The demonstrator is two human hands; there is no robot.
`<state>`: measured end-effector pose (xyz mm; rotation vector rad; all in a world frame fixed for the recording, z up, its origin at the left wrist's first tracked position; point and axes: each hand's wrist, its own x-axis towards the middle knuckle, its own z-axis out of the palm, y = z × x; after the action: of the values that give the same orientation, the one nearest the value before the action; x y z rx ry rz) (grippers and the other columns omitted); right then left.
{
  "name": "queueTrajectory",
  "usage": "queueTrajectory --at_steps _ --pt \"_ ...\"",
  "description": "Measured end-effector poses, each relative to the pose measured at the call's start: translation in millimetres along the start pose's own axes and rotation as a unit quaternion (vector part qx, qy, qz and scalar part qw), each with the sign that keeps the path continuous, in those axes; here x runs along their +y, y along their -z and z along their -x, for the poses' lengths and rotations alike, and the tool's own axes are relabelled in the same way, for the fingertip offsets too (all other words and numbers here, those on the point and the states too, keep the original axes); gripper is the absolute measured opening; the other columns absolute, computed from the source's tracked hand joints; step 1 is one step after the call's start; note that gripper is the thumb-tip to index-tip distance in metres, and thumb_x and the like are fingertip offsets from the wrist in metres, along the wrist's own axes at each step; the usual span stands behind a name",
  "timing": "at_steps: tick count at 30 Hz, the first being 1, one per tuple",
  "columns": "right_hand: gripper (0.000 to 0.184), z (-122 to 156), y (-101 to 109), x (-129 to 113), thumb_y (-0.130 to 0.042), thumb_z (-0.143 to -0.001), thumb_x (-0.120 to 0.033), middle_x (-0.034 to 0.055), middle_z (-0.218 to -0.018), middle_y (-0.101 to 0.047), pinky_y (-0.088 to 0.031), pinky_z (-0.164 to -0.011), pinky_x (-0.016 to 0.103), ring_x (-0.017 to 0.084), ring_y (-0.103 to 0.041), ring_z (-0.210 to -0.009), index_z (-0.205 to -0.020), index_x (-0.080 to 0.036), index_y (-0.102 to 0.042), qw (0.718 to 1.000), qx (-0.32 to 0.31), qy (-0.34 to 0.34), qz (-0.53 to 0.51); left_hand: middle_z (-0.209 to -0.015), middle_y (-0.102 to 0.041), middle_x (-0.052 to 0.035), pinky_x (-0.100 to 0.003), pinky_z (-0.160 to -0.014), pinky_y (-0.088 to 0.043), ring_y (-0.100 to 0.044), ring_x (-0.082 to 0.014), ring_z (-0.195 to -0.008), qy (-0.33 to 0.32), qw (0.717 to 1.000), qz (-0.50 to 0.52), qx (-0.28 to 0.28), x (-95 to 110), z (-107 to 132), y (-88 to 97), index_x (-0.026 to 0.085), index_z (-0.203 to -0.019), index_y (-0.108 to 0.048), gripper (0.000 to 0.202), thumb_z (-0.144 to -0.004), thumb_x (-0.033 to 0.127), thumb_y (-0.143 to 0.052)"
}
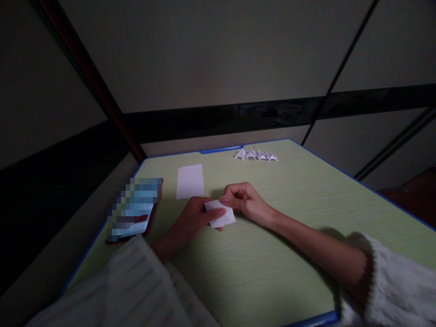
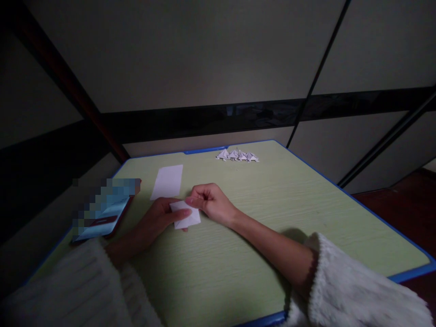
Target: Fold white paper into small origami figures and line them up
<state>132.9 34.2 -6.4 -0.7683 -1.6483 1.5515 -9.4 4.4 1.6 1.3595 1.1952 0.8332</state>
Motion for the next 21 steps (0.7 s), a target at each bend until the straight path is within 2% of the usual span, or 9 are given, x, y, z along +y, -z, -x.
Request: queueTrajectory --at_steps 4,6,10,14,17,21 --pt "0.029 -2 2 0 -0.058 -0.063 -0.036 -0.0067 -0.039 -0.038 -0.019 -0.038 0.019 0.003 -0.029 -0.037 -0.05 -0.013 -0.046 0.997 0.073 0.014 0.004 -0.057 -0.064 -0.0007 -0.024 -0.053 -0.043 -0.058 -0.0136 -0.052 0.008 0.999 0.04 0.019 0 -1 -0.5 0.012 -0.063 -0.062 0.013 -0.059 0.024 -0.061" --pt "0.026 -3 3 -1 -0.059 -0.062 -0.034 -0.0062 -0.039 -0.04 -0.019 -0.038 0.019 0.004 -0.03 -0.037 -0.052 -0.012 -0.049 0.996 0.088 0.003 0.015 -0.061 -0.065 -0.0009 -0.023 -0.054 -0.043 -0.059 -0.0137 -0.055 0.01 0.998 0.054 0.039 -2 -2 0.1 0.012 -0.067 -0.063 0.014 -0.058 0.023 -0.063" --pt "0.022 -3 4 -2 -0.062 -0.059 -0.029 -0.0035 -0.044 -0.047 -0.025 -0.041 0.019 0.004 -0.037 -0.04 -0.051 -0.011 -0.051 0.998 0.06 -0.031 0.014 -0.051 -0.06 0.0016 -0.02 -0.05 -0.04 -0.052 -0.0095 -0.049 -0.022 0.99 0.076 0.118 -7 -6 4.0 0.011 -0.06 -0.061 0.012 -0.058 0.022 -0.063" --pt "0.021 -2 1 0 -0.061 -0.06 -0.026 -0.0017 -0.047 -0.05 -0.028 -0.042 0.019 0.004 -0.039 -0.041 -0.051 -0.011 -0.05 0.998 0.027 -0.044 0.02 -0.052 -0.059 0.001 -0.02 -0.051 -0.039 -0.05 -0.0094 -0.05 -0.052 0.989 0.09 0.106 -12 -8 6.8 0.011 -0.068 -0.062 0.015 -0.062 0.024 -0.06" --pt "0.016 -2 1 2 -0.062 -0.058 -0.021 -0.0041 -0.05 -0.047 -0.029 -0.042 0.018 0.004 -0.038 -0.042 -0.058 -0.012 -0.049 0.998 0.058 -0.003 0.018 -0.048 -0.057 0.0013 -0.02 -0.049 -0.037 -0.049 -0.0088 -0.047 -0.048 0.992 0.061 0.103 -12 -7 6.2 0.011 -0.064 -0.062 0.015 -0.063 0.025 -0.059" --pt "0.021 -3 3 2 -0.062 -0.056 -0.013 -0.004 -0.06 -0.049 -0.035 -0.047 0.018 0.005 -0.044 -0.048 -0.069 -0.015 -0.047 0.991 0.114 0.063 0.025 -0.044 -0.055 0.002 -0.021 -0.047 -0.037 -0.048 -0.0092 -0.044 -0.033 0.994 0.042 0.1 -11 -6 5.2 0.012 -0.061 -0.062 0.016 -0.063 0.028 -0.059"
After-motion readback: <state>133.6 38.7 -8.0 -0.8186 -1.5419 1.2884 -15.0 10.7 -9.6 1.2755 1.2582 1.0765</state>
